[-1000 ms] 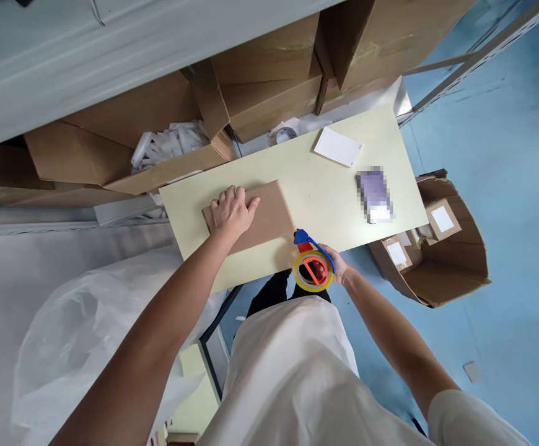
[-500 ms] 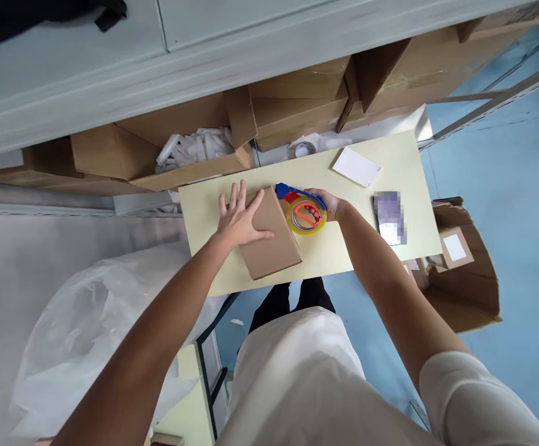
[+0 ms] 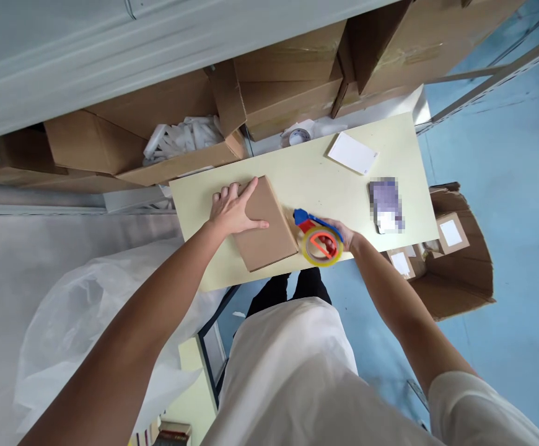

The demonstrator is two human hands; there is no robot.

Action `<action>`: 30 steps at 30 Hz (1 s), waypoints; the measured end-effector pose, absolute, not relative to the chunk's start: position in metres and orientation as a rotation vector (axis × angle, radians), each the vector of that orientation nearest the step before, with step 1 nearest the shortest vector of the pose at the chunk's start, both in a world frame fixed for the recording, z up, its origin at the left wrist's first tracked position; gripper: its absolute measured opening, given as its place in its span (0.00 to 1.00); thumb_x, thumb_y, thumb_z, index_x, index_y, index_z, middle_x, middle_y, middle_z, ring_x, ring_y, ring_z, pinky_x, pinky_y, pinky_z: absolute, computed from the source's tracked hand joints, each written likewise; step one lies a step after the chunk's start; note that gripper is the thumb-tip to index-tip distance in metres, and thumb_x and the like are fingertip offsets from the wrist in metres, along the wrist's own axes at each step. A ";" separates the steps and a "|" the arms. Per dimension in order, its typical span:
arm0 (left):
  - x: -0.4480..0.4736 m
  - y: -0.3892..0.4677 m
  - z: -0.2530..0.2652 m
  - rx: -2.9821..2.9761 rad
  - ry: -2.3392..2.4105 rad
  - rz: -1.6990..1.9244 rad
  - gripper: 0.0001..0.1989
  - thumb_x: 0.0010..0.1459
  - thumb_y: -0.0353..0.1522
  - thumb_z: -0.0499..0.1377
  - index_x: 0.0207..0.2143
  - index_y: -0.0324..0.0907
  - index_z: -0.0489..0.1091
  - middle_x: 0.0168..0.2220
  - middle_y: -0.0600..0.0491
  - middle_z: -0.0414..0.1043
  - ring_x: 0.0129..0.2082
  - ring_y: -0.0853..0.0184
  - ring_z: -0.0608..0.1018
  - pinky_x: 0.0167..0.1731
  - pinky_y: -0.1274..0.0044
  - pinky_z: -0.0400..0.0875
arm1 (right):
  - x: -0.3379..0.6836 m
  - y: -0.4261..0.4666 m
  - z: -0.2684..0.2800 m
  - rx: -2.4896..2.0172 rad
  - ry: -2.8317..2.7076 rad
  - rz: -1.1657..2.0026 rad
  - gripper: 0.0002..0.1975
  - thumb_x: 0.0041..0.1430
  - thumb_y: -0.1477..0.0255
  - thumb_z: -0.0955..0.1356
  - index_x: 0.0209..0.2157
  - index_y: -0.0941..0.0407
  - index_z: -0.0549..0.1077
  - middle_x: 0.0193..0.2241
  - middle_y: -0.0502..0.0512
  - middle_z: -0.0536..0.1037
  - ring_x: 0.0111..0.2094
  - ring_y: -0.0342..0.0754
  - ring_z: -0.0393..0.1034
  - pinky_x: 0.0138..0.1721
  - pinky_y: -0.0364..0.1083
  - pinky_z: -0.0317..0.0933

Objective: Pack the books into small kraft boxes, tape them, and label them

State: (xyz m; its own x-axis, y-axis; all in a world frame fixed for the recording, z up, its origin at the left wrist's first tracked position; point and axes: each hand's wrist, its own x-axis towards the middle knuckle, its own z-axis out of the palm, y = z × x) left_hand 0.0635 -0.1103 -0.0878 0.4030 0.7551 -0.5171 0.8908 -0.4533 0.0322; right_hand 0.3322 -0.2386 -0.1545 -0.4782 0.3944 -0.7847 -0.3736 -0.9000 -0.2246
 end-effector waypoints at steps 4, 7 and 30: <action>0.063 -0.111 -0.088 2.360 1.440 -0.638 0.59 0.40 0.61 0.55 0.65 0.51 0.25 0.58 0.40 0.51 0.55 0.41 0.58 0.50 0.60 0.51 | 0.331 -0.316 -0.164 -1.237 0.262 2.426 0.17 0.58 0.59 0.60 0.33 0.56 0.74 0.30 0.58 0.79 0.32 0.50 0.75 0.37 0.47 0.71; 0.064 -0.112 -0.087 2.367 1.438 -0.643 0.59 0.41 0.61 0.55 0.65 0.50 0.24 0.59 0.39 0.51 0.55 0.41 0.58 0.50 0.59 0.51 | 0.317 -0.352 -0.173 -1.241 0.335 2.373 0.16 0.58 0.59 0.61 0.33 0.55 0.74 0.29 0.57 0.79 0.31 0.50 0.75 0.38 0.46 0.70; 0.071 -0.127 -0.090 2.393 1.539 -0.481 0.57 0.41 0.61 0.54 0.66 0.45 0.36 0.65 0.37 0.42 0.60 0.41 0.54 0.54 0.56 0.45 | 0.332 -0.142 -0.171 -1.112 -0.092 2.446 0.19 0.58 0.57 0.62 0.39 0.57 0.71 0.33 0.57 0.79 0.35 0.54 0.74 0.40 0.55 0.69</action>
